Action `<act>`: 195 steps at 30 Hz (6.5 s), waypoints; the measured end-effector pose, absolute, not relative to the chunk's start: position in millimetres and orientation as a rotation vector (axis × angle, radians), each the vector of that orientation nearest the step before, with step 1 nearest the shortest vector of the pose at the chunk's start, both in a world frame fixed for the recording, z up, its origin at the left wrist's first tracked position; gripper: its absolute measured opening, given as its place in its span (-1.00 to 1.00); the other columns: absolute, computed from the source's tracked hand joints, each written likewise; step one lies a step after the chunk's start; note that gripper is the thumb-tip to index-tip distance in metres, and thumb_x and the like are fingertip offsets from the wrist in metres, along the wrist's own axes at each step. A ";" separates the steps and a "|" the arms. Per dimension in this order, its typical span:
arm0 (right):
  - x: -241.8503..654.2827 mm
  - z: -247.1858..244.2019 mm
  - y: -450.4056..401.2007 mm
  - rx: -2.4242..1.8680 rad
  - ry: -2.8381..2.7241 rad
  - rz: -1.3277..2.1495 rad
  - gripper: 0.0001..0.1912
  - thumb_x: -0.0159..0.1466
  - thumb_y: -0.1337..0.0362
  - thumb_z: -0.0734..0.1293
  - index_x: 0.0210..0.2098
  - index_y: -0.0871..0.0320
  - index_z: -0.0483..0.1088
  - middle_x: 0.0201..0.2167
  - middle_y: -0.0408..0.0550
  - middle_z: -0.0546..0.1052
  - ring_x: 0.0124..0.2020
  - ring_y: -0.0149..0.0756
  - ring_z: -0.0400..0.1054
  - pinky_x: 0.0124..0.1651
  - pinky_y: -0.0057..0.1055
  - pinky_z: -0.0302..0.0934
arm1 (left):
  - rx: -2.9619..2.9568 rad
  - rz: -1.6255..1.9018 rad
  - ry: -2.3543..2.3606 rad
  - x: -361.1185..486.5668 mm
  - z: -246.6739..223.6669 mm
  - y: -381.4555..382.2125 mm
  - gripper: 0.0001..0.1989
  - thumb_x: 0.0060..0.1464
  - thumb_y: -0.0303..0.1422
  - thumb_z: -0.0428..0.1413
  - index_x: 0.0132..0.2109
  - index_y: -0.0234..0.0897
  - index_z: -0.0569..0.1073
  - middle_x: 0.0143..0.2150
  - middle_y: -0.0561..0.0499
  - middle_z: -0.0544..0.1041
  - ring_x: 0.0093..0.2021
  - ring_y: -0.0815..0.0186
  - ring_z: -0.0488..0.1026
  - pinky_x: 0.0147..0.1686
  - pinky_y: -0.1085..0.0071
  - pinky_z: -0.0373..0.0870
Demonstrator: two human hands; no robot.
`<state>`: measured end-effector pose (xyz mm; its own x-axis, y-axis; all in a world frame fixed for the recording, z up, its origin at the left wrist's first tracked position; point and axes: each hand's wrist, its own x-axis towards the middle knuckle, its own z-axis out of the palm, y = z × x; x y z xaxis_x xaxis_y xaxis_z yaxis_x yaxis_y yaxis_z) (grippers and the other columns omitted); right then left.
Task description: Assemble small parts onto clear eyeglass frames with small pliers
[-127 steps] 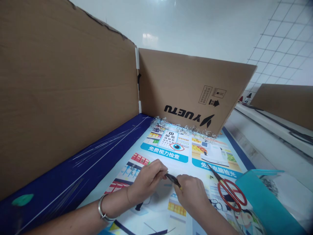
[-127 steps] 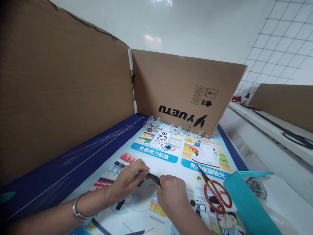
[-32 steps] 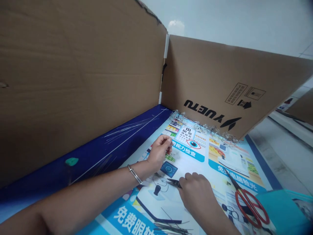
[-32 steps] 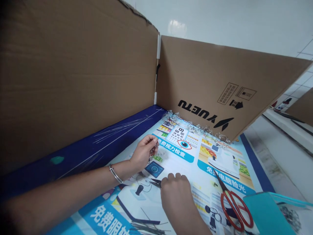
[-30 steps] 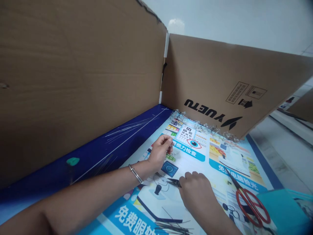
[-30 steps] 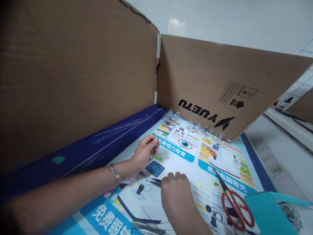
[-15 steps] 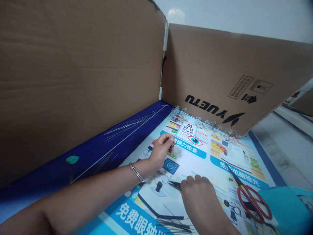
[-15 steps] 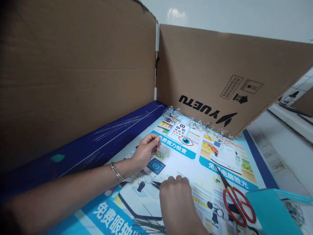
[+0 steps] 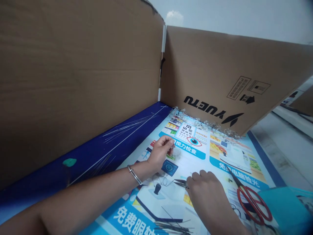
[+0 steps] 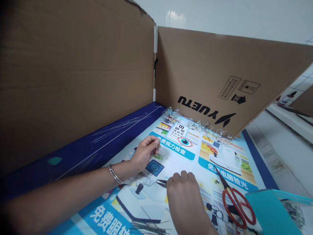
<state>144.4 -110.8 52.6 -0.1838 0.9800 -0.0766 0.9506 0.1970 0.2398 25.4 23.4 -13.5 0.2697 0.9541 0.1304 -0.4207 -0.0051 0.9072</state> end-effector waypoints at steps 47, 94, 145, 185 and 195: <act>159.7 40.9 -113.8 1.787 2.360 0.182 -0.94 0.12 0.38 0.29 -0.47 0.14 0.37 -0.48 -0.08 0.41 -0.33 -0.26 0.22 -0.30 -0.36 -0.08 | 1.165 0.962 0.560 23.0 -1.6 11.0 -0.82 -0.01 -0.26 0.09 -0.36 -0.31 0.35 -0.50 0.09 0.33 -0.65 0.57 0.13 -0.67 0.61 -0.04; 137.0 37.7 -118.4 1.783 2.277 0.217 -0.91 0.09 0.49 0.27 -0.42 0.25 0.39 -0.45 0.06 0.42 -0.34 -0.15 0.26 -0.36 -0.27 -0.04 | 1.229 0.928 0.561 25.5 -2.3 7.6 -0.81 0.03 -0.25 0.05 -0.38 -0.31 0.31 -0.51 0.12 0.27 -0.63 0.58 0.10 -0.66 0.61 -0.07; 203.0 13.4 -95.8 2.626 2.379 -1.715 -0.75 0.08 0.13 0.28 -0.48 0.22 0.37 -0.67 -0.26 0.16 -0.61 -0.52 -0.03 -0.57 -0.56 -0.13 | 1.424 0.800 0.617 30.4 10.3 -8.5 -0.77 0.02 -0.23 0.03 -0.43 -0.32 0.35 -0.56 0.10 0.24 -0.59 0.49 0.08 -0.63 0.58 -0.03; 197.4 -3.5 -96.3 2.659 2.807 -0.254 -0.89 0.17 0.30 0.22 -0.35 0.10 0.38 -0.49 -0.14 0.36 -0.39 -0.33 0.22 -0.33 -0.46 0.09 | 1.123 0.573 0.471 24.1 -1.6 0.6 -0.77 -0.04 -0.43 -0.01 -0.22 -0.37 0.44 -0.34 -0.05 0.43 -0.57 0.51 0.26 -0.64 0.58 0.01; 203.7 -4.5 -94.7 2.949 2.720 -0.534 -0.82 0.21 0.20 0.20 -0.46 0.13 0.33 -0.53 -0.19 0.33 -0.48 -0.41 0.18 -0.42 -0.51 0.04 | 1.114 0.479 0.334 23.8 -2.8 5.6 -0.40 -0.32 -0.67 0.07 -0.03 -0.25 0.38 -0.05 -0.09 0.39 -0.31 0.42 0.33 -0.38 0.53 0.19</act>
<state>203.7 -94.7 -4.5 0.2414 0.8958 0.3732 0.6882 0.1131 -0.7167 23.8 5.6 -2.8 0.8508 0.5252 -0.0185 -0.2000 0.3562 0.9128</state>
